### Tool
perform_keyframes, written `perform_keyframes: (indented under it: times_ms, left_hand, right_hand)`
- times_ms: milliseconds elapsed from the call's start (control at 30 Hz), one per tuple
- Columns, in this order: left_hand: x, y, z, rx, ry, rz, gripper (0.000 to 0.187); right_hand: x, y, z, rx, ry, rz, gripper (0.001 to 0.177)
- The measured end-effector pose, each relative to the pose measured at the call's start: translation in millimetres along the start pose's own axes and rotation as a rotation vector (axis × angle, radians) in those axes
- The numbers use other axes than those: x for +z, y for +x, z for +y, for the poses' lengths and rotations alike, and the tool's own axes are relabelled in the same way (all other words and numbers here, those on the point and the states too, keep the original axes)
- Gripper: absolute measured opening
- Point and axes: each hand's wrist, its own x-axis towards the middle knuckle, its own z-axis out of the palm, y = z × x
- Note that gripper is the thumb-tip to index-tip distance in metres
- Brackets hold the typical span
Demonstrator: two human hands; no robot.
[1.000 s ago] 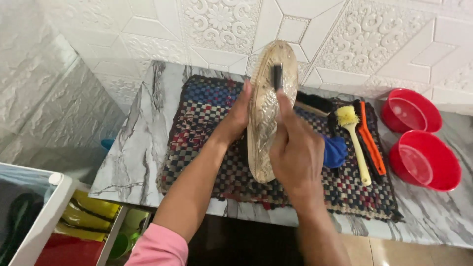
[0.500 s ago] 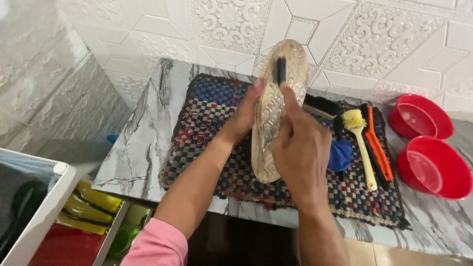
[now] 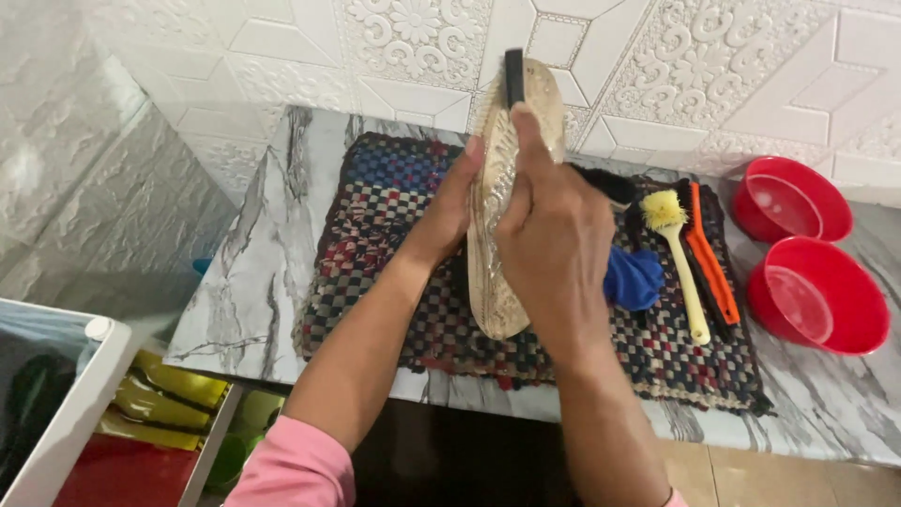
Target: Cleaning the sole of a black sneaker using a brush and cleaning solution on a countertop.
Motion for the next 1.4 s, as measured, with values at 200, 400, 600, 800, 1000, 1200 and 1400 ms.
perform_keyframes:
  times_ms: [200,400,600,800,1000,1200,1400]
  left_hand:
    - [-15.0,-0.9,-20.9,0.036,0.047,0.082,0.072]
    - [-15.2,-2.6,-16.1,0.007,0.044,0.009,0.076]
    - [-10.1,-8.7,-20.6,-0.027,0.211,0.209,0.088]
    - [-3.5,-2.5,7.9,-0.232,0.447,0.190,0.127]
    - [6.7,-5.2,10.8,-0.109,0.296,0.082,0.102]
    - [0.4,-8.5,9.8,-0.273,0.475,0.206,0.122]
    - [10.8,-5.6,12.7,-0.147,0.147,0.096,0.088]
  right_hand:
    - [10.9,-65.9,2.8,0.061,-0.028,-0.082,0.051]
    - [2.6,-16.4,-6.3,0.121,-0.036,-0.117,0.052]
    - [-1.2,-14.5,8.9,0.031,-0.040,-0.071,0.048]
    - [-3.6,-17.1,-0.8,0.020,-0.024,-0.071,0.042]
    - [-6.0,16.5,12.8,-0.120,-0.076,0.015,0.035]
    - [-17.3,-18.7,0.7,0.061,-0.121,-0.127,0.051]
    - [-9.8,50.3,19.9,0.044,-0.056,-0.146,0.044]
